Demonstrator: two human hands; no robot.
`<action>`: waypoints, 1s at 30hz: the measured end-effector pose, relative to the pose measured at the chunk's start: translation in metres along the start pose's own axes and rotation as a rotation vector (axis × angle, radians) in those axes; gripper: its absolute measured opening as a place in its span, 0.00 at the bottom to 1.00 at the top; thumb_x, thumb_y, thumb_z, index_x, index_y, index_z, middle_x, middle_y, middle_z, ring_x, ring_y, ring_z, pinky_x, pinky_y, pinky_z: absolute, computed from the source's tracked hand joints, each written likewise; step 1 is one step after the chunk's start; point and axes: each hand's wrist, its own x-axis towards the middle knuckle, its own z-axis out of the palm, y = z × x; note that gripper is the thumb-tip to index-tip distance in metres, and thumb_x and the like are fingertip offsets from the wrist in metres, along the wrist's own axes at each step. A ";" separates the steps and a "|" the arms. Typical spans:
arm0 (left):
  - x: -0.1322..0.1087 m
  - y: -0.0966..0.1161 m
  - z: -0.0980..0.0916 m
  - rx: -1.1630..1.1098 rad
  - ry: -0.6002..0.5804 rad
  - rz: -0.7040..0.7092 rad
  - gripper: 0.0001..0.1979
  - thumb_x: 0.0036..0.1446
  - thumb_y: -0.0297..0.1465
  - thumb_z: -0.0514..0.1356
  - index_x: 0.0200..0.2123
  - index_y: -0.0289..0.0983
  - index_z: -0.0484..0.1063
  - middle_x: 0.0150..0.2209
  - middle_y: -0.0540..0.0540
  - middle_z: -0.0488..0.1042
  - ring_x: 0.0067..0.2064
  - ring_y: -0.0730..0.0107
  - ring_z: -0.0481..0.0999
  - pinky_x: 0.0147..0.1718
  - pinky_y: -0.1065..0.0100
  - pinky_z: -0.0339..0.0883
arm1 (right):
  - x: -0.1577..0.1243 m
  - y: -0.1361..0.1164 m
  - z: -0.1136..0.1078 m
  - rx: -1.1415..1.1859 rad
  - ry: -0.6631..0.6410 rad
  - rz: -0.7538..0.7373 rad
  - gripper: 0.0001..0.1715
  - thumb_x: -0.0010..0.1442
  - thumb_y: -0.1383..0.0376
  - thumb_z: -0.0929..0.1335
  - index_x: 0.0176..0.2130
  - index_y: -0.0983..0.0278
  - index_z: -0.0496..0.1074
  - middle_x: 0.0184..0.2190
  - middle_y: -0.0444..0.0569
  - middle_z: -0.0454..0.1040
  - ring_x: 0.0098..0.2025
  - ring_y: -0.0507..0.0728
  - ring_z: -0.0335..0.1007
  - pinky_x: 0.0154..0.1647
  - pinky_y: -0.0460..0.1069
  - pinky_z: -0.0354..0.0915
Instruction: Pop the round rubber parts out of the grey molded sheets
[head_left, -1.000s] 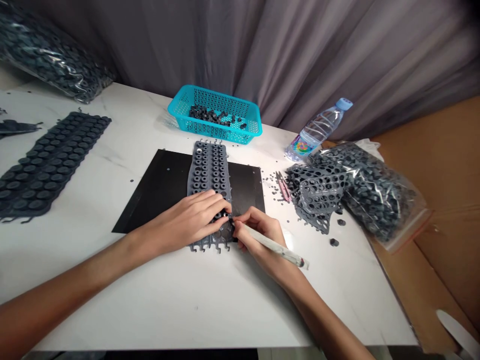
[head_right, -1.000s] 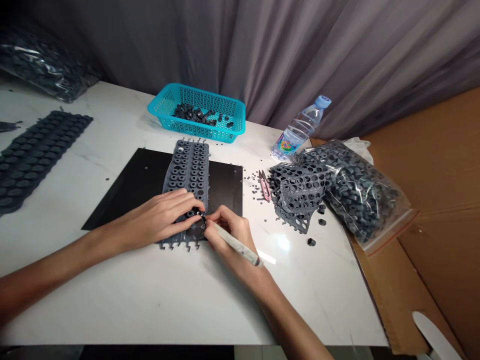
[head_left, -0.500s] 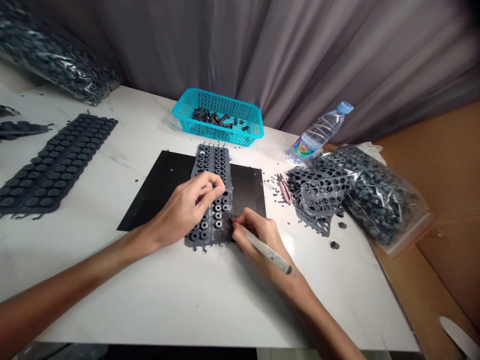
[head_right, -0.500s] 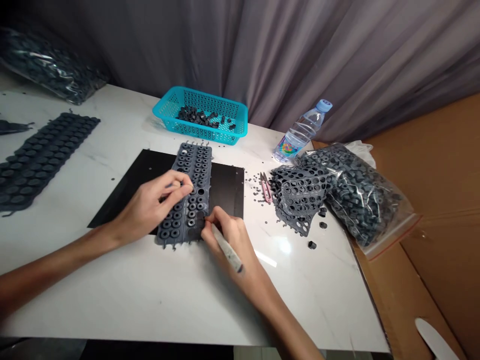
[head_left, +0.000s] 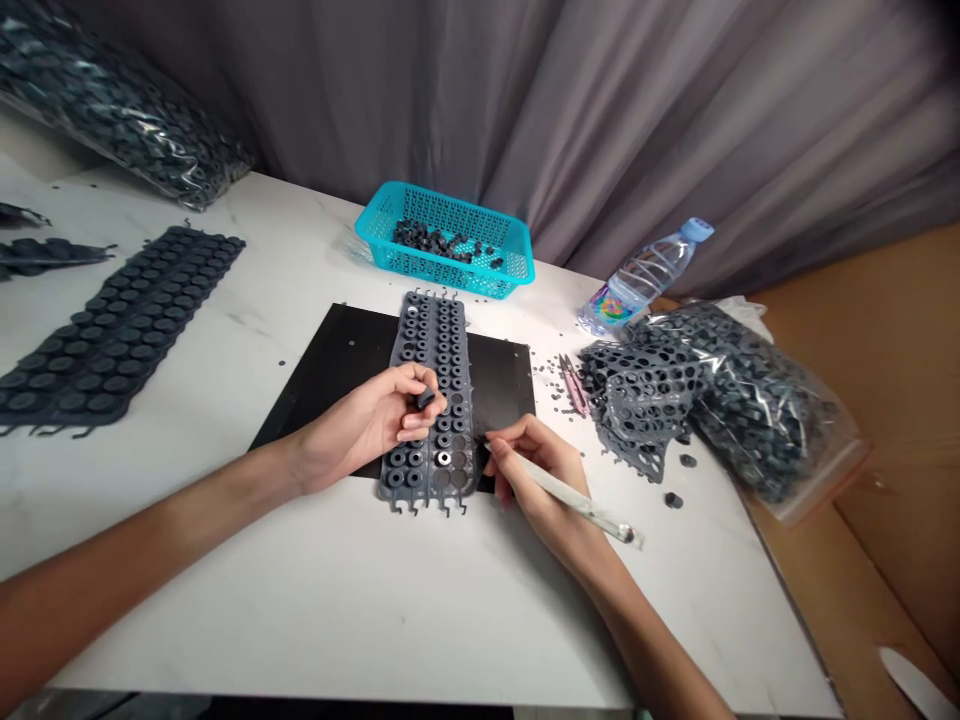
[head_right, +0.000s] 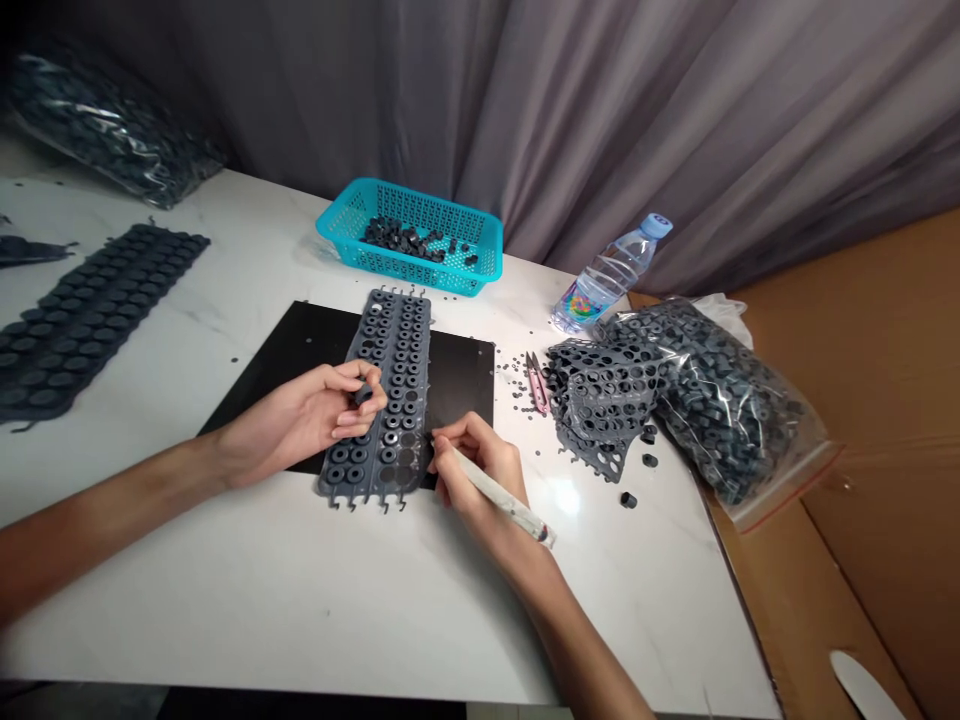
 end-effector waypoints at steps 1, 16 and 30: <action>0.000 -0.001 0.000 0.030 -0.006 0.001 0.05 0.63 0.26 0.53 0.39 0.35 0.68 0.32 0.47 0.64 0.28 0.75 0.57 0.27 0.75 0.58 | 0.000 0.001 0.000 -0.005 -0.001 0.003 0.12 0.70 0.58 0.67 0.37 0.63 0.70 0.27 0.43 0.73 0.20 0.48 0.67 0.19 0.44 0.60; -0.005 -0.007 -0.003 0.187 -0.062 0.038 0.14 0.71 0.34 0.54 0.37 0.32 0.74 0.35 0.43 0.74 0.31 0.73 0.70 0.30 0.71 0.67 | -0.011 -0.001 0.010 0.076 -0.188 0.150 0.11 0.68 0.58 0.67 0.37 0.63 0.68 0.25 0.43 0.74 0.21 0.49 0.66 0.21 0.43 0.61; -0.004 -0.011 -0.005 0.064 -0.097 -0.148 0.26 0.71 0.46 0.51 0.48 0.29 0.77 0.43 0.34 0.79 0.41 0.63 0.78 0.37 0.67 0.72 | -0.009 -0.001 0.007 0.057 -0.144 0.112 0.14 0.69 0.55 0.67 0.36 0.62 0.67 0.26 0.43 0.74 0.22 0.50 0.66 0.22 0.44 0.63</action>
